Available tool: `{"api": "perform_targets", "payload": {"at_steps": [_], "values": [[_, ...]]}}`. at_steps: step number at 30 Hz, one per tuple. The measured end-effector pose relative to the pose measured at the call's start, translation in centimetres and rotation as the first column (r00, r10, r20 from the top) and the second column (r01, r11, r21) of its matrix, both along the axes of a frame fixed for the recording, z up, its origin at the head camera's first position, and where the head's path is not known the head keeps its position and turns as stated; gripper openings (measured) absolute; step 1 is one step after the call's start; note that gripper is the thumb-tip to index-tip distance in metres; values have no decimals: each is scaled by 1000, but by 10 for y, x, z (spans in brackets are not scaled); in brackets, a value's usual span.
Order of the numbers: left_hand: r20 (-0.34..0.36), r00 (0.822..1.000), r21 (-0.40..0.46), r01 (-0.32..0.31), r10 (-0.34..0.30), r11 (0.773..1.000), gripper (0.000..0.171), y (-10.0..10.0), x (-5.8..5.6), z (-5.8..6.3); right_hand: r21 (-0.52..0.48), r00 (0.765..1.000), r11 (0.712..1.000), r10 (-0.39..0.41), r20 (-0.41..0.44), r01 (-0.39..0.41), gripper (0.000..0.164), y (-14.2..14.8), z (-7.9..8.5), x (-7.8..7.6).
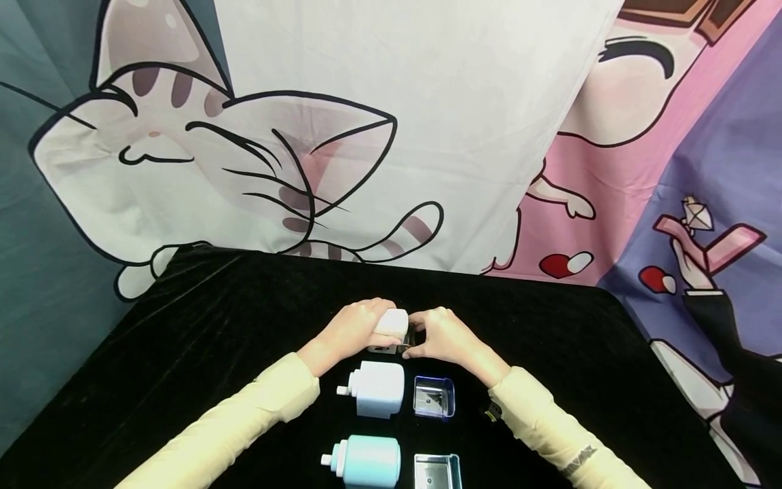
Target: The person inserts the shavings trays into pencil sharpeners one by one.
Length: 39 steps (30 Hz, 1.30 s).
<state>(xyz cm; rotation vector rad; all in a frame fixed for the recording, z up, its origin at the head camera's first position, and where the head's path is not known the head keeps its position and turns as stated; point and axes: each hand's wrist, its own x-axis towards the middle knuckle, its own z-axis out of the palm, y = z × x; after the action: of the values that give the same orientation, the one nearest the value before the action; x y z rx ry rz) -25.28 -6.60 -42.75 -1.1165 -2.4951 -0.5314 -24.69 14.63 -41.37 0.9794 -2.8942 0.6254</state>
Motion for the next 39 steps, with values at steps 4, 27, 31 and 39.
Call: {"api": "perform_targets", "payload": {"at_steps": [4, 27, 31, 39], "values": [[8, 1000, -2, -8, 8, 1000, 53, 0, 0, 1, -15, 1000, 1000, 6, 8, -6, 57, 0, 0, 0], [-10, 1000, 11, -4, 4, 1000, 54, 1, 0, -2, 28, 1000, 999, 23, -1, -23, 50, 1, 2, -4], [-8, 1000, 13, -7, 7, 1000, 53, 1, 1, -2, 25, 999, 999, 35, -5, -34, 47, 0, 2, -5], [9, 1000, 5, -11, 11, 1000, 54, 1, 1, -1, 39, 999, 998, 43, -22, -43, 45, -1, 1, -5]]}}
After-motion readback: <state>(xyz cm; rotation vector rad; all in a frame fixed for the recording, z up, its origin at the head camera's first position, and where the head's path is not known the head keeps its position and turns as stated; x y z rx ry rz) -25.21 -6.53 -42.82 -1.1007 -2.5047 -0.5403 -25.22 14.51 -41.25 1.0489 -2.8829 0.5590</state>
